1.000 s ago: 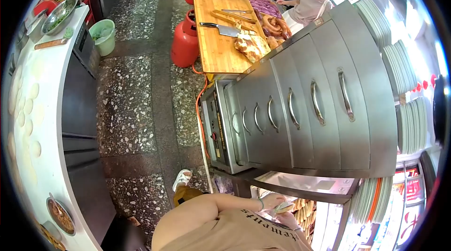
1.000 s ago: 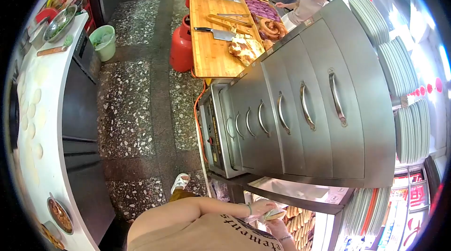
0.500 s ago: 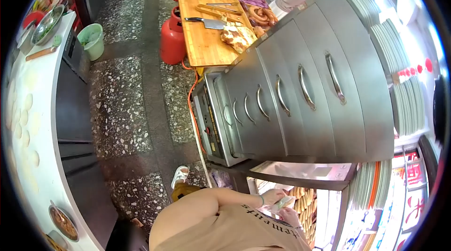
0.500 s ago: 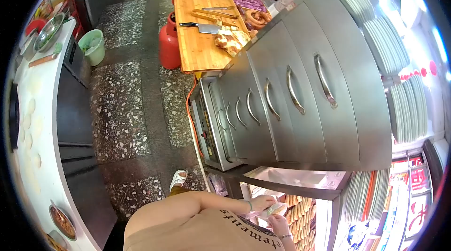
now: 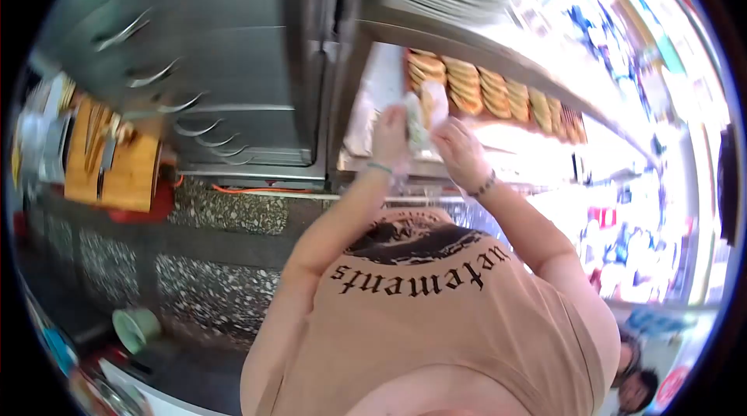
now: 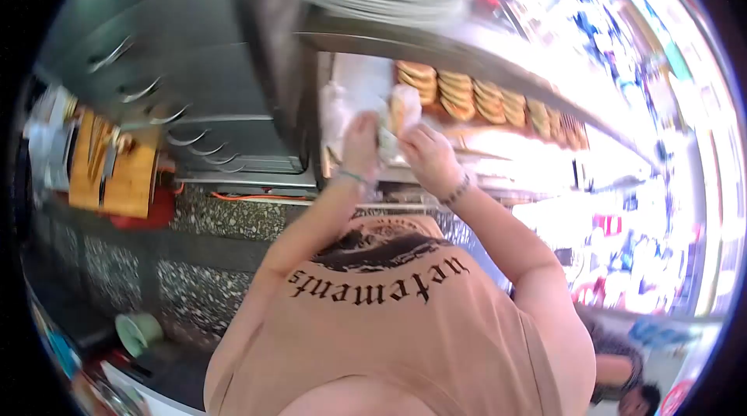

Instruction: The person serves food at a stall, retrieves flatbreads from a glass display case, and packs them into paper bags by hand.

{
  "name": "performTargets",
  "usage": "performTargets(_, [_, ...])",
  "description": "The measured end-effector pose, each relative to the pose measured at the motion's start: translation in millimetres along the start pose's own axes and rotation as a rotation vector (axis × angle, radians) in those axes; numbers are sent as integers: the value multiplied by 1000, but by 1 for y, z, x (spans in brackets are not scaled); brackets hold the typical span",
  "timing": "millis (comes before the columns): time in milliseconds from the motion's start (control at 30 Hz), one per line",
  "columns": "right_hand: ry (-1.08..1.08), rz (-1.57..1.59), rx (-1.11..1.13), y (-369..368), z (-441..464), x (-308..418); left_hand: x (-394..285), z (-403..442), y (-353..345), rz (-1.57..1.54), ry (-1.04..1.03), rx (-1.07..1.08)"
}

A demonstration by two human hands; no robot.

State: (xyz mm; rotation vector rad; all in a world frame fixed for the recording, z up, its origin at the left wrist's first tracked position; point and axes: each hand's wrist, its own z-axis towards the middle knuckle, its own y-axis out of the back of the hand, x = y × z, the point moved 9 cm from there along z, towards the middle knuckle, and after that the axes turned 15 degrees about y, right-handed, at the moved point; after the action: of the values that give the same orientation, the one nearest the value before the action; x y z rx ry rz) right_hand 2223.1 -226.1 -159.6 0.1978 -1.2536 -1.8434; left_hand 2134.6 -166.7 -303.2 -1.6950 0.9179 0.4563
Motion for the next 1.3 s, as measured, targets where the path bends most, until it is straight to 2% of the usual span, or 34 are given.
performTargets(67, [-25, -16, -10, 11, -9, -11, 8, 13, -15, -119, 43, 73])
performTargets(167, [-20, 41, -107, 29, -31, -32, 18, 8, -39, -92, 81, 65])
performTargets(233, [-476, 323, -491, 43, -75, -91, 17, 4, -50, -27, 86, 25])
performTargets(267, [-490, 326, -500, 46, -76, -98, 17, 2, -56, 17, 74, -15])
performTargets(333, [-1009, 646, -670, 31, -108, -135, 26, 1, -65, 52, 57, -82])
performTargets(367, [-1120, 629, -453, 5, -129, -164, 38, 3, -66, 103, 109, -64])
performTargets(400, [-1126, 632, -452, -8, -145, -183, 46, 7, -66, 150, 158, -47])
performTargets(433, [-928, 543, -248, -20, -139, -195, 58, 15, -59, 154, 162, -52])
performTargets(467, [-726, 454, -51, -29, -132, -195, 73, 26, -53, 378, 131, -33])
performTargets(500, [-731, 466, -50, -31, -135, -198, 86, 32, -50, 602, 100, -11])
performTargets(533, [-742, 371, 49, -38, -137, -199, 93, 31, -45, 611, 110, -21])
performTargets(567, [-748, 276, 149, -40, -137, -197, 88, 24, -44, 726, -10, -74])
performTargets(600, [-741, 281, 150, -34, -135, -196, 82, 20, -48, 834, -142, -125])
performTargets(667, [-660, 304, 29, -5, -118, -180, 76, 15, -55, 779, -114, -194])
performTargets(700, [-809, 431, 39, -20, -132, -204, 80, 10, -52, 723, -69, -260])
performTargets(733, [-702, 200, 53, -19, -133, -224, 89, 3, -47, 732, -42, -283])
performTargets(800, [-587, 444, 16, 8, -114, -202, 85, 18, -52, 770, -113, -345])
performTargets(867, [-531, 470, 65, -17, -122, -220, 90, 17, -47, 678, -109, -414])
performTargets(933, [-299, 174, 492, -54, -127, -242, 73, 21, -61, 831, -103, -462])
performTargets(967, [-269, 308, 62, -43, -115, -243, 76, 27, -47, 768, -84, -512])
performTargets(1000, [-141, 405, -329, -30, -111, -238, 80, 36, -28, 764, -97, -515])
performTargets(1033, [-134, 408, -330, -27, -96, -237, 72, 39, -16, 1053, -294, -579])
performTargets(1100, [-403, 443, 15, -53, -84, -244, 65, 24, -52, 1460, -760, -606])
performTargets(1133, [-532, 452, 189, -65, -82, -250, 58, 30, -58, 1461, -760, -605])
performTargets(1167, [-657, 454, 357, -78, -85, -259, 49, 42, -57, 1305, -664, -549])
performTargets(1200, [-660, 457, 353, -80, -85, -266, 48, 52, -53, 1154, -560, -490])
performTargets(1233, [-531, 445, 347, -85, -77, -267, 48, 58, -52, 1160, -562, -483])
performTargets(1267, [-409, 433, 335, -90, -70, -265, 50, 66, -58, 1260, -586, -443])
performTargets(1300, [-426, 438, 328, -98, -73, -269, 55, 71, -61, 1358, -603, -398])
